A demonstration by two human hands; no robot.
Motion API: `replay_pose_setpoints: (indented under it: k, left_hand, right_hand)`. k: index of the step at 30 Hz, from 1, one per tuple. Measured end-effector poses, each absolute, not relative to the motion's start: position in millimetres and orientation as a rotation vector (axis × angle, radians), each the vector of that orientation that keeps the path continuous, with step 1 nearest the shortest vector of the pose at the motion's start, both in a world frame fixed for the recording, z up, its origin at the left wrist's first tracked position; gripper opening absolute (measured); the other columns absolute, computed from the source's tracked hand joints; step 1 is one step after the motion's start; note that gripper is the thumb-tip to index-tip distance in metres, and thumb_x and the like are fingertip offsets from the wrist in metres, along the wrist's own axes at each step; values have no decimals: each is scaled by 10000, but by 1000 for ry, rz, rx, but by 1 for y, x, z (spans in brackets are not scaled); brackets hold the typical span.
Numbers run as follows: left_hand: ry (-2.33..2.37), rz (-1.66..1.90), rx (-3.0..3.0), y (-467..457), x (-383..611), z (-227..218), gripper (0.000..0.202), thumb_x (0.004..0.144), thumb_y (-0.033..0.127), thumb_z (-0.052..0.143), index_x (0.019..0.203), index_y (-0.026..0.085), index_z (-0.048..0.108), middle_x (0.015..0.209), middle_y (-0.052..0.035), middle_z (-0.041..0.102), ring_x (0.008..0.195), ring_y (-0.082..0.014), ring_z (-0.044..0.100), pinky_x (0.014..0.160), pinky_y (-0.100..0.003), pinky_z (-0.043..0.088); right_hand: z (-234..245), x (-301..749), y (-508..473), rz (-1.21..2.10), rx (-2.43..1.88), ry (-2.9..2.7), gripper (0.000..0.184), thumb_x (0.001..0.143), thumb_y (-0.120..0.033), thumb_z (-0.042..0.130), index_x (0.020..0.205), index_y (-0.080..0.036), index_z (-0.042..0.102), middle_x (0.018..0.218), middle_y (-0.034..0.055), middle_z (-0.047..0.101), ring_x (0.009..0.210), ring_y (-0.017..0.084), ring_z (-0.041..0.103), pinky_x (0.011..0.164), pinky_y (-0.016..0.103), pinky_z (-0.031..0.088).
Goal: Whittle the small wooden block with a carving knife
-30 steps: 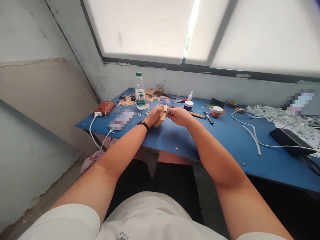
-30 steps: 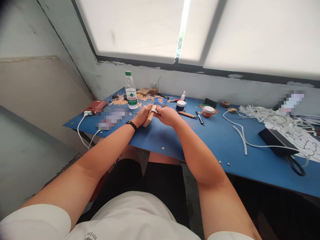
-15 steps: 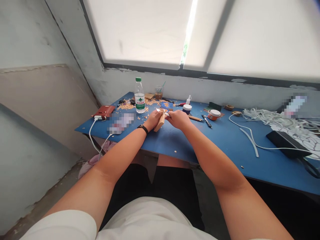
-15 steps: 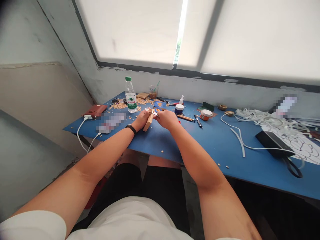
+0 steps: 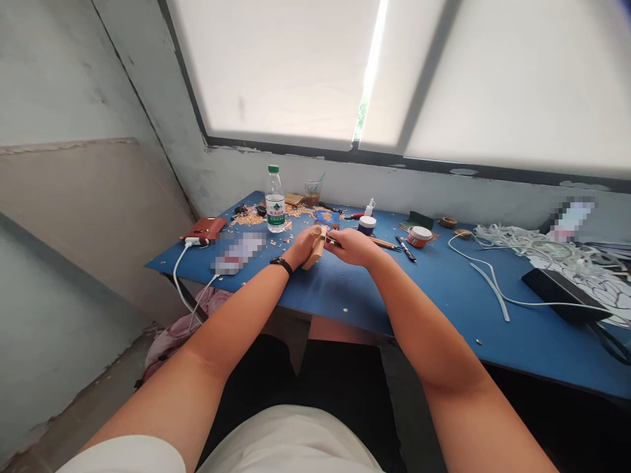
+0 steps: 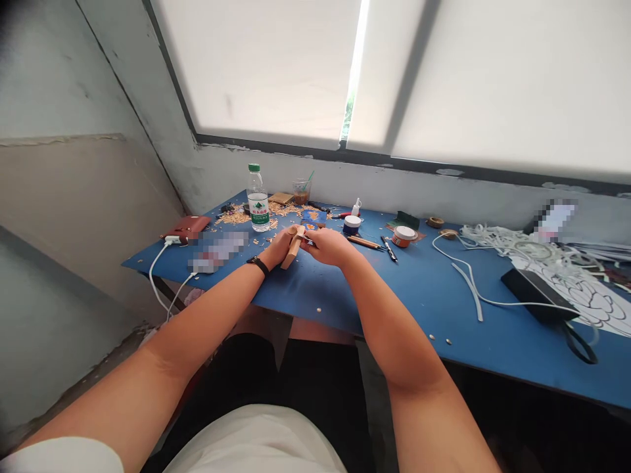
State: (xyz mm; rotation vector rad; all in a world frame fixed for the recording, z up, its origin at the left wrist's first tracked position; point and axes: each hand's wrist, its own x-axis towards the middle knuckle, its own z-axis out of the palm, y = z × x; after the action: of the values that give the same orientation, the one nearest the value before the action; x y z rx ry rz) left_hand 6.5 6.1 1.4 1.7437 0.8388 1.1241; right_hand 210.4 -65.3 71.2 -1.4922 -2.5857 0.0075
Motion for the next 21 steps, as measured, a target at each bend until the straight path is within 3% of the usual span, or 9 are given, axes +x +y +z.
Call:
replay_pose_setpoints:
  k: [3, 5, 14, 21]
  left_hand:
    - [885, 1111, 1763, 4, 4, 6, 300, 1109, 344, 524, 851, 250, 643, 722, 22, 545, 718, -197, 460, 761, -359, 467]
    - [909, 1111, 1795, 3, 2, 9, 286, 1083, 287, 526, 807, 259, 594, 721, 24, 540, 729, -198, 458, 780, -357, 468]
    - [966, 1142, 1812, 1, 1, 9, 322, 1086, 268, 520, 771, 260, 586, 739, 6, 597, 739, -199, 484, 797, -373, 451]
    - [1018, 1135, 1731, 4, 2, 4, 362, 1044, 195, 510, 690, 268, 521, 637, 19, 500, 663, -180, 426, 725, -375, 392]
  right_hand:
    - [70, 213, -64, 16, -1463, -2581, 408, 1321, -471, 571, 1355, -201, 875, 1203, 160, 927, 1027, 308, 785, 857, 390, 429]
    - [69, 214, -62, 25, -1463, -2585, 381, 1318, -455, 583, 1327, -203, 868, 1196, 151, 928, 1023, 301, 786, 854, 383, 428]
    - [70, 204, -63, -105, -1632, -2571, 353, 1349, -430, 596, 1364, -209, 870, 1311, 185, 959, 1131, 332, 864, 828, 371, 416]
    - [75, 193, -73, -221, -1791, -2519, 471, 1361, -462, 517, 1503, -208, 888, 1373, 231, 964, 1233, 398, 905, 850, 404, 500]
